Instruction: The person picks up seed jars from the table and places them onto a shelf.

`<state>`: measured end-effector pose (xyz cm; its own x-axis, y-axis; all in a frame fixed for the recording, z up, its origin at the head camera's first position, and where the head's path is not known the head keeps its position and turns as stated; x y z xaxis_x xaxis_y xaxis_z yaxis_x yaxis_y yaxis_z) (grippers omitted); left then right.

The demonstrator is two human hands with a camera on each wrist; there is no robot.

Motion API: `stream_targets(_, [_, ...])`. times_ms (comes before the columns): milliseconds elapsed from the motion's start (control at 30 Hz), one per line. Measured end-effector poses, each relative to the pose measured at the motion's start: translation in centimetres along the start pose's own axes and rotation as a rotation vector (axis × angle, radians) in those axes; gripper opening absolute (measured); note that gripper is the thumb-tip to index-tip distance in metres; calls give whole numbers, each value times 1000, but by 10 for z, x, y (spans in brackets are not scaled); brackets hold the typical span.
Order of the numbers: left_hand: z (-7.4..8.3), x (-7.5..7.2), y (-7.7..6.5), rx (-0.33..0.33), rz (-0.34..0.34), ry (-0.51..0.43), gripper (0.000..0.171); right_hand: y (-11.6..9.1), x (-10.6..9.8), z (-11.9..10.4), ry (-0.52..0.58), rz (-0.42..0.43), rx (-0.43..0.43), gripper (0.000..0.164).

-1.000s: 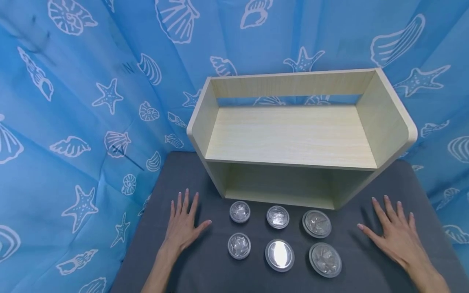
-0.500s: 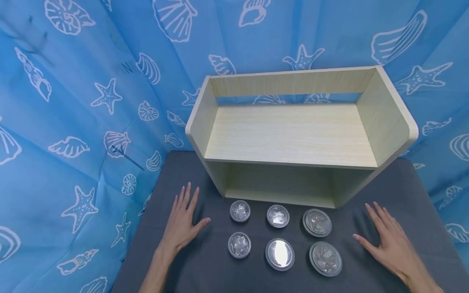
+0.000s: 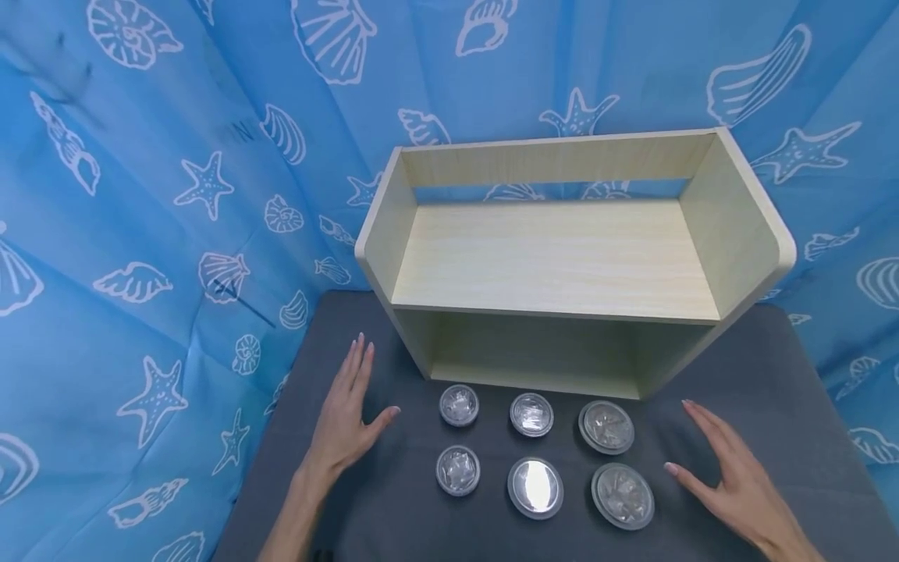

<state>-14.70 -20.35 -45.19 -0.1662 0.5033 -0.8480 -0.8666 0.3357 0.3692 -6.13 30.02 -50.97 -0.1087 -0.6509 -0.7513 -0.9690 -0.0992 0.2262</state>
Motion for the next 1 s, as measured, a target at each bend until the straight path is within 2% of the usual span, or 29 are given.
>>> stream_targets(167, [9,-13,9,1,12,-87,94,-4,6,-13,49,-26,31,98])
stream_targets(367, [23,-32,21,23,70,-214,95,-8,14,-25,65,-30,29,97])
stream_targets(500, [29,-43,31,38,103,-255,97,-9,16,-34,96,5,-27,97])
stream_targets(633, [35,-49,39,71,97,-280,100,-12,21,-43,160,11,-68,94])
stream_targets(767, [42,-55,45,103,89,-290,101,-20,29,-48,217,-7,-65,90])
stream_targets(1000, [52,-72,64,160,130,-329,103,-27,42,-51,257,-22,-63,84])
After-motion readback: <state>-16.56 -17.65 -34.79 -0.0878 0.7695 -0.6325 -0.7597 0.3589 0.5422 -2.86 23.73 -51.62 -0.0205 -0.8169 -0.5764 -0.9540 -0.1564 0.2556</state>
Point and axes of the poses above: each hand's wrist, its own y-axis towards the middle knuckle, its own x-axis out of the palm, z = x × y, the point moved 8 cm from there along y, towards the middle knuckle
